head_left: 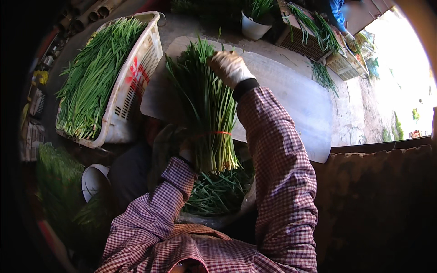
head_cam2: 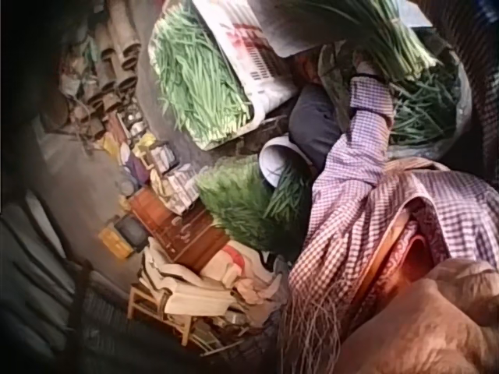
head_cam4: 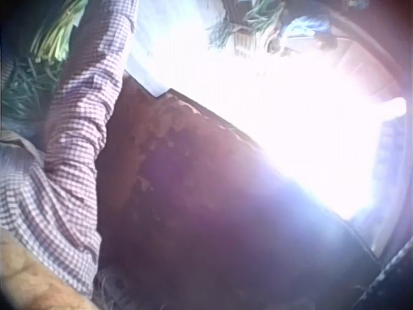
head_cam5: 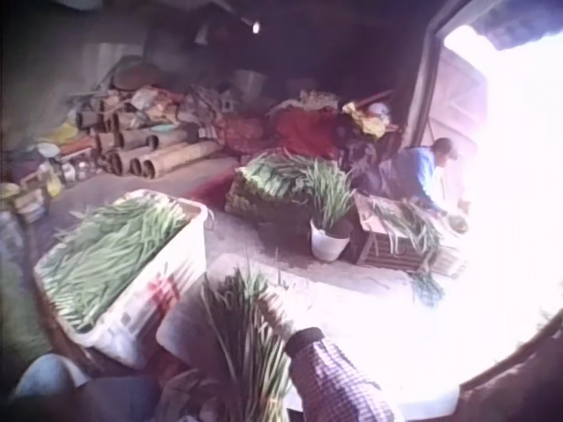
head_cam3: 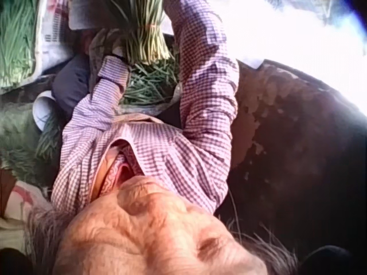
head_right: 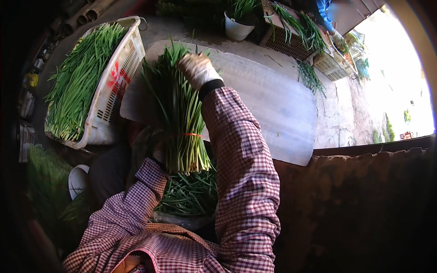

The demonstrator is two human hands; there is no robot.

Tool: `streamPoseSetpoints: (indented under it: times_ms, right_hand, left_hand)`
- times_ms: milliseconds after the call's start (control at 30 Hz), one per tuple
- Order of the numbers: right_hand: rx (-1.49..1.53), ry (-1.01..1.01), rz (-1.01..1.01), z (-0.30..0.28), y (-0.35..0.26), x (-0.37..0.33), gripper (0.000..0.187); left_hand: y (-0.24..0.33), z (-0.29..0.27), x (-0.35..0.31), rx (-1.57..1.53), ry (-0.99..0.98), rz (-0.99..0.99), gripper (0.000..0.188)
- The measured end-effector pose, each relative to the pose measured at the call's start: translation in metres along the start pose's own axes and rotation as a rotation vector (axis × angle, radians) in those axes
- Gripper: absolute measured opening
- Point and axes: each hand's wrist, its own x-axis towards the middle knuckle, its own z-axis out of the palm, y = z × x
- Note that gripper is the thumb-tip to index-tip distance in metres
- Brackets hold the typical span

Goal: The person gathers green onions, aligns them, and ties them into bundles using red rubber bands. The person places the finished bundles into a white basket.

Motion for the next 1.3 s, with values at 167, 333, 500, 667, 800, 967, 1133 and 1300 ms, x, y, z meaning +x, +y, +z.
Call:
streamPoseSetpoints:
  times_ms: [167,333,500,667,800,967,1133,1300]
  right_hand:
    - [1.431,0.551,0.824,0.047,0.036,-0.043,0.021]
    - [2.723,0.191,0.895,0.020,0.025,-0.173,0.027]
    - [1.123,-0.385,0.226,-0.131,-0.057,-0.197,0.037]
    - [0.599,-0.152,0.182,-0.102,-0.107,-0.214,0.024]
    - [0.474,-0.064,0.162,-0.085,-0.125,-0.229,0.014]
    - [1.375,-0.193,-0.103,-0.109,-0.162,-0.275,0.010]
    - [2.156,-0.300,0.031,-0.094,-0.161,-0.305,0.020]
    - [1.319,-0.323,0.512,-0.119,-0.123,-0.296,0.012]
  left_hand:
    - [-0.002,-0.035,0.018,0.027,0.080,-0.113,0.037]
    - [-0.004,-0.083,0.047,-0.021,0.068,-0.068,0.040]
    - [0.006,0.020,-0.012,0.036,0.046,-0.182,0.048]
    - [-0.005,0.014,0.001,-0.039,0.120,-0.230,0.056]
    - [-0.002,-0.006,0.013,-0.012,0.138,-0.124,0.056]
    - [0.004,-0.024,0.019,0.047,0.147,-0.048,0.054]
    - [0.005,-0.024,0.022,0.069,0.139,-0.035,0.053]
    - [0.009,-0.008,0.010,0.060,0.102,-0.064,0.052]
